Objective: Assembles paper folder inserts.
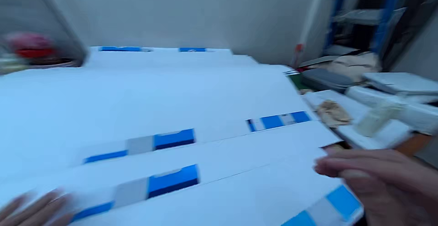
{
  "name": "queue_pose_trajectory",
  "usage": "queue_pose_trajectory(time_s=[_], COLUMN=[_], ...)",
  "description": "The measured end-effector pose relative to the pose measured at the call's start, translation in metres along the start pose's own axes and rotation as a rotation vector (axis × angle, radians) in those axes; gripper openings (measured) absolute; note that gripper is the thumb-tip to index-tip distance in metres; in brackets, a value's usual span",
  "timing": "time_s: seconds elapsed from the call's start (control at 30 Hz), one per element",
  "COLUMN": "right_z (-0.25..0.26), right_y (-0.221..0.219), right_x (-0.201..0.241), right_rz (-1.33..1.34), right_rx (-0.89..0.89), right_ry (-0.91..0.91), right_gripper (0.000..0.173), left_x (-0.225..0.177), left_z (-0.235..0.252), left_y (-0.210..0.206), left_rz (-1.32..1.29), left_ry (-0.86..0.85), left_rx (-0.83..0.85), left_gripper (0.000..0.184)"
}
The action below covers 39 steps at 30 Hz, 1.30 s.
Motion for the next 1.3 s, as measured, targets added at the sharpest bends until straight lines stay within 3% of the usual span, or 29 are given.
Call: queue_pose_trajectory(time_s=[0.03,0.07,0.13,0.27,0.33,0.43,0.77,0.9,1.1,1.2,1.3], right_z=[0.004,0.006,0.003,-0.009,-0.008,-0.008,-0.002,0.008,-0.024,-0.028,-0.026], right_y=[-0.029,-0.06,-0.12,-0.178,-0.178,-0.177,-0.171,-0.185,-0.27,-0.278,-0.251], right_x=[0.004,0.007,0.006,-0.007,-0.014,-0.023,-0.022,0.014,0.097,0.093,0.071], right_rz=[-0.011,-0.039,-0.079,-0.041,-0.005,-0.003,-0.049,-0.052,0.06,0.017,-0.022], right_rx=[0.127,0.233,0.402,0.727,0.941,1.077,1.129,1.097,0.879,0.859,0.906], right_ry=[0.034,0.09,0.231,0.299,0.247,0.222,0.215,0.29,0.379,0.385,0.324], right_gripper=[0.025,0.028,0.04,0.054,0.057,0.063,0.068,0.07,0.087,0.095,0.096], left_x=[0.045,0.069,0.06,0.001,-0.002,0.016,0.137,0.141,0.144,0.144,0.146], left_z=[0.011,0.024,0.044,0.054,0.058,0.058,0.033,0.035,0.035,0.033,0.034], left_y=[-0.037,-0.066,-0.1,-0.115,-0.124,-0.126,-0.133,-0.134,-0.132,-0.127,-0.131], left_rz=[-0.005,-0.02,0.027,-0.11,-0.138,-0.109,0.028,-0.008,-0.096,-0.1,-0.07], left_ry=[-0.322,-0.521,-0.653,-0.768,-0.786,-0.79,-0.499,-0.502,-0.529,-0.524,-0.519], left_rx=[-0.25,-0.465,-0.713,-0.53,-0.503,-0.508,-0.614,-0.67,-0.676,-0.638,-0.687], left_gripper=[0.041,0.043,0.051,0.061,0.063,0.064,0.058,0.053,0.05,0.048,0.05])
Point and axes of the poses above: each hand's wrist, its own z-axis towards the middle knuckle, its own y-axis out of the back of the hand, x = y × z, the point moved 1 cm from there along z, towards the middle knuckle, and after that the axes turned 6 degrees about -y, right-handed, at the moved point
